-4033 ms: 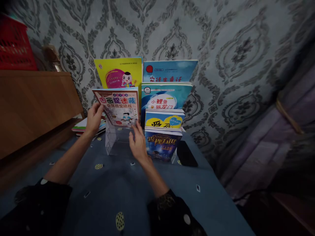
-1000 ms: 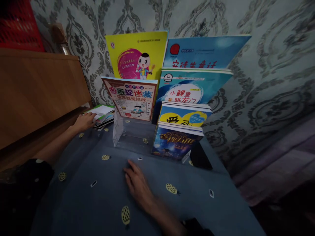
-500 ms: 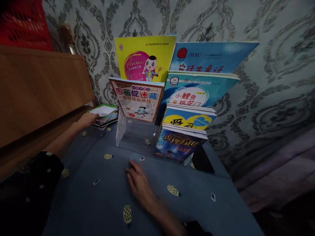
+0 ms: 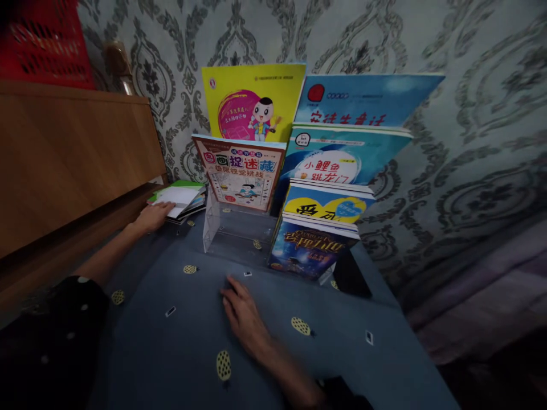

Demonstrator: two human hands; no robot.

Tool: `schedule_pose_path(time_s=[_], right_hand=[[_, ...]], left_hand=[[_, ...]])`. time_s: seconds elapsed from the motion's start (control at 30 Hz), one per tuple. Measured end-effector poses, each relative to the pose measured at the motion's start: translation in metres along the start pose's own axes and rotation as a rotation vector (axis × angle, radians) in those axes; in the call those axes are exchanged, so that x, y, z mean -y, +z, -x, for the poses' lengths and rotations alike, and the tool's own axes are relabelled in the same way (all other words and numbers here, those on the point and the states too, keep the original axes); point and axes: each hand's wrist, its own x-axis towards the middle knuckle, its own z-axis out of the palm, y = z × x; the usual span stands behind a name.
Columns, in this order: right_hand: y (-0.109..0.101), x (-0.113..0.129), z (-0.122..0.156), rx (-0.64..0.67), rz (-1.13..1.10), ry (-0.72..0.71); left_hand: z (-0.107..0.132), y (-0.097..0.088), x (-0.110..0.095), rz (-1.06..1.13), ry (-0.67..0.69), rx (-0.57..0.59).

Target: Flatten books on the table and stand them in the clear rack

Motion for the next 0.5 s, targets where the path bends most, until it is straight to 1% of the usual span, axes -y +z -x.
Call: schedule_pose_path(time_s=[0.13,0.23,0.37,0.5], right_hand=[[-0.001,0.001,-0.001,0.003,-0.012,-0.011],[-0.004,0.004,-0.002,0.034,-0.012,0.003],[-0.005,0.007,-0.003,0.039,-0.018,0.021],[-0.003,0.004,-0.002,0.036,-0.044,0.0]], left_hand=[[0.011,-0.005,-0.002,0.009,-0.005,0.033],[0.028,-0.009,-0.008,0.014,-0.005,0.066],[0.062,-0.004,-0.021,0.031,0.01,0.147],[0.1,0.004,-0.031,0.046,0.053,0.244]])
